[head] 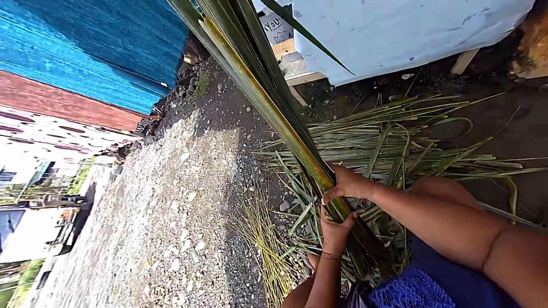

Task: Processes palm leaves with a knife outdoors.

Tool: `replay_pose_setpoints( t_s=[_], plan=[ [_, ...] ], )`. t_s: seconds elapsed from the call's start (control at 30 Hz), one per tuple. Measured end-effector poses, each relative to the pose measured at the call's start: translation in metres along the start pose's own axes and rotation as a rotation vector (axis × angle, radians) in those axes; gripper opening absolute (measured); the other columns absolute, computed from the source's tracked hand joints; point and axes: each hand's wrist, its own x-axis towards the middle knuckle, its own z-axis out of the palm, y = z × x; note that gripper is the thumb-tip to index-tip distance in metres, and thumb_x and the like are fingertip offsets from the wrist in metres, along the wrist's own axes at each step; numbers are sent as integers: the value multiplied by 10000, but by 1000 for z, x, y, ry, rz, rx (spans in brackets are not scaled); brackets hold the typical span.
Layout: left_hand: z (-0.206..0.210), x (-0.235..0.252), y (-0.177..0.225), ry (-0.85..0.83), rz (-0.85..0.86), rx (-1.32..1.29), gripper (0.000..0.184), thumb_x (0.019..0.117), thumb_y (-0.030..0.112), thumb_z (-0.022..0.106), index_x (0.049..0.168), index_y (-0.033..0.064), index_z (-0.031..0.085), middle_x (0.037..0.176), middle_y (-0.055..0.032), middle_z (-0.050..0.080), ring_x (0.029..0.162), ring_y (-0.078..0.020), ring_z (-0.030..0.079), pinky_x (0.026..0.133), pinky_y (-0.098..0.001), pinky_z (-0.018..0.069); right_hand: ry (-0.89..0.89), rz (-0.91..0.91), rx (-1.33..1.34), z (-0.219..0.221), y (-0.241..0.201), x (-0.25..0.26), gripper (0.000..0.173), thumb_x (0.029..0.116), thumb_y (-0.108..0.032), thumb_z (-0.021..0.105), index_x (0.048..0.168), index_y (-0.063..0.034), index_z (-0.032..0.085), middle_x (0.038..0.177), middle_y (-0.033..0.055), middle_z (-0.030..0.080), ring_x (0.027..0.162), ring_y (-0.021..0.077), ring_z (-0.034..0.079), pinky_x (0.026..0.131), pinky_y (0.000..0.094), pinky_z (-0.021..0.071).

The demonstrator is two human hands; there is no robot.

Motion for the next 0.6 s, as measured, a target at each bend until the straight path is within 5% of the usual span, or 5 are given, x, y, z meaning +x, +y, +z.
replay_pose_setpoints(
  t_s=[0.1,0.2,0.23,0.37,0.6],
  plan=[
    [-3,-5,0,32,-36,-61,770,666,29,861,1328,-73,481,1034,-128,718,900,-134,730,840,-305,623,-50,24,-17,1,1,3,882,661,-156,934,1394,1,470,1195,76,656,1035,52,657,910,217,553],
    [-14,-5,-4,84,-51,-87,767,660,16,843,1332,-68,483,1025,-127,719,890,-143,732,826,-315,626,-57,105,20,4,4,5,791,694,-175,922,1349,-74,489,954,11,649,561,15,527,487,173,452],
    [-19,-3,-6,104,-50,-90,748,663,11,841,1321,-64,494,1013,-127,722,883,-148,734,818,-321,628,-61,124,33,4,4,5,816,720,-174,910,1398,-79,467,991,17,657,503,14,473,439,172,414],
    [-43,2,-19,225,-69,-100,722,680,-7,831,1319,-58,500,1002,-141,721,855,-168,736,786,-345,636,66,211,-137,-2,-1,6,886,821,-267,878,1540,-85,394,1261,81,636,573,28,443,502,211,396],
    [-83,2,-52,452,-123,-58,718,720,-76,807,1359,-58,480,1025,-171,702,858,-174,724,771,-349,625,218,260,-76,-12,-4,9,791,879,-204,829,1529,-79,395,1004,56,684,487,40,434,436,201,375]
  ],
)
